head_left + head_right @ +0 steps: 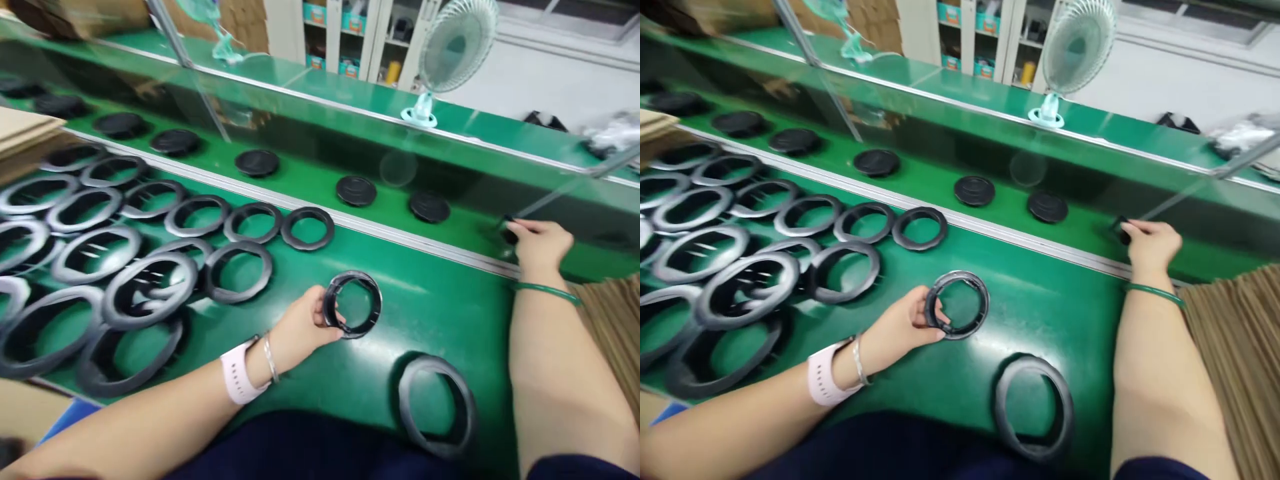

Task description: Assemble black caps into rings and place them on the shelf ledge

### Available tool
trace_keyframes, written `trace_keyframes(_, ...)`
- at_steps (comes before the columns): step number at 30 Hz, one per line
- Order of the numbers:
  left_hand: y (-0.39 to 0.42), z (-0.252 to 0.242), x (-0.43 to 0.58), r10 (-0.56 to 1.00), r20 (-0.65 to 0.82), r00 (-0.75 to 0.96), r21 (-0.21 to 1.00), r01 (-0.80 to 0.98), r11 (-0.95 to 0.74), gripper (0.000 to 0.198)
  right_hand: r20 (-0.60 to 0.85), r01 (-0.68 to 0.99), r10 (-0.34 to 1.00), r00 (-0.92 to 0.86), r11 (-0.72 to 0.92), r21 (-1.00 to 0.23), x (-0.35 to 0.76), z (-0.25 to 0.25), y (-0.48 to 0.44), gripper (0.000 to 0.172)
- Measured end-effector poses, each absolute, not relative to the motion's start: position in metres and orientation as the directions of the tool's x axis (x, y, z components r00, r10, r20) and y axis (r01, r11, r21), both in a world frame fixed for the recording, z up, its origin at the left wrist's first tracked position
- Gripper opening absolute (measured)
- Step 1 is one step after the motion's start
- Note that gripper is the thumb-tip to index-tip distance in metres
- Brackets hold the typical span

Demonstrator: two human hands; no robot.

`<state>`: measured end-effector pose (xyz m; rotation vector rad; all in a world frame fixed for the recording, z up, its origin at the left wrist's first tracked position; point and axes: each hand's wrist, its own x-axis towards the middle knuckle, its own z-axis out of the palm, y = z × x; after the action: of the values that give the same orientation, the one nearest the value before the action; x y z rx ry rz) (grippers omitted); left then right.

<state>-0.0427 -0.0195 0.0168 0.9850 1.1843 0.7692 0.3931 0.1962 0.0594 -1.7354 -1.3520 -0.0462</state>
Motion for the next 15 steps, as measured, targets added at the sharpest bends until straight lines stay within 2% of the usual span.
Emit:
trace_keyframes(2, -0.019, 0.018, -0.043, 0.896, -0.393, 0.206, 0.919, 0.054, 0.391, 0.044, 0.478, 0.777, 0.792, 0.381, 0.006, -0.629, 0.372, 0.054, 0.200, 0.017)
trace_keyframes(4, -0.019, 0.020, -0.044, 0.898, -0.392, 0.198, 0.920, 0.073, 0.386, 0.042, 0.444, 0.760, 0.860, 0.252, 0.108, -0.640, 0.334, 0.053, 0.187, 0.015)
trace_keyframes(6, -0.019, 0.024, -0.044, 0.894, -0.398, 0.205, 0.917, 0.090, 0.388, 0.038, 0.509, 0.619, 0.858, -0.073, 0.439, -0.651, 0.286, 0.058, 0.155, 0.014)
trace_keyframes(7, -0.019, 0.026, -0.045, 0.888, -0.405, 0.216, 0.914, 0.097, 0.393, 0.035, 0.499, 0.531, 0.840, -0.212, 0.528, -0.663, 0.262, 0.061, 0.135, 0.011)
trace_keyframes(10, -0.018, 0.031, -0.047, 0.866, -0.426, 0.262, 0.904, 0.092, 0.417, 0.030, 0.424, 0.315, 0.740, -0.521, 0.629, -0.711, 0.203, 0.065, 0.079, 0.009)
trace_keyframes(12, -0.017, 0.032, -0.048, 0.845, -0.443, 0.299, 0.893, 0.070, 0.444, 0.030, 0.403, 0.255, 0.691, -0.600, 0.642, -0.723, 0.183, 0.060, 0.054, 0.007)
trace_keyframes(15, -0.017, 0.031, -0.048, 0.820, -0.471, 0.326, 0.879, 0.096, 0.467, 0.025, 0.409, 0.299, 0.710, -0.573, 0.646, -0.703, 0.174, 0.047, 0.040, 0.006)
